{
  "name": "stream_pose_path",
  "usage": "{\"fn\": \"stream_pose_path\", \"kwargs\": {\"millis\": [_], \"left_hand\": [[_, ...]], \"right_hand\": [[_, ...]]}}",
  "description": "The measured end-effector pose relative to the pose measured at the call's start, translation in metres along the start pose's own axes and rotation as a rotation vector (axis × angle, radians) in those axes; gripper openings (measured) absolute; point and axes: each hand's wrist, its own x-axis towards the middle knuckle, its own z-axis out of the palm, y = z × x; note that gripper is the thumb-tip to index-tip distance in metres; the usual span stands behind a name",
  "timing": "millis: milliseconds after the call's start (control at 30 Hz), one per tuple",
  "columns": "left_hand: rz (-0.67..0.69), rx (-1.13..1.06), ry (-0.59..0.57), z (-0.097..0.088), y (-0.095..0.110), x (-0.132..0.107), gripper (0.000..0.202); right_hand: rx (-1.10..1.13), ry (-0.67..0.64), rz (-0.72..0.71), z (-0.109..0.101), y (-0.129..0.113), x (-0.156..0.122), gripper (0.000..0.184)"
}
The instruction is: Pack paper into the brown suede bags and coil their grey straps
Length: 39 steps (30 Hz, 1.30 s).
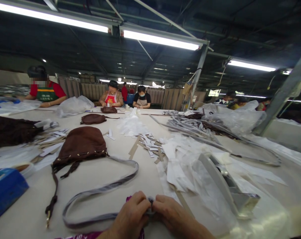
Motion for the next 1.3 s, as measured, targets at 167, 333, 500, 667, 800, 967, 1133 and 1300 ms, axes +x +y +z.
{"fn": "stream_pose_path", "kwargs": {"millis": [167,333,500,667,800,967,1133,1300], "left_hand": [[0.245,0.190,0.068,0.007,-0.004,-0.002,0.011],[0.347,0.314,0.008,0.004,-0.010,0.002,0.006],[0.264,0.300,-0.041,0.011,-0.010,0.009,0.010],[-0.073,0.021,-0.004,0.018,-0.001,0.010,0.017],[-0.153,-0.123,0.010,0.011,0.006,0.008,0.023],[0.133,-0.062,-0.077,-0.015,-0.008,0.011,0.025],[0.233,0.165,-0.160,-0.021,-0.021,0.020,0.010],[0.065,0.355,-0.039,0.013,-0.009,0.021,0.011]], "right_hand": [[0.042,-0.020,-0.007,0.000,-0.001,0.001,0.006],[0.108,-0.015,-0.022,-0.007,0.004,0.004,0.007],[0.165,0.017,0.044,-0.015,-0.002,0.005,0.015],[0.079,0.019,0.288,-0.014,-0.025,0.004,0.022],[0.108,-0.018,0.278,-0.010,-0.022,0.006,0.017],[0.119,-0.042,0.015,-0.011,0.004,0.008,0.008],[0.074,-0.051,-0.011,-0.014,0.009,0.008,0.005],[-0.069,-0.012,0.254,-0.006,-0.012,0.007,0.021]]}}
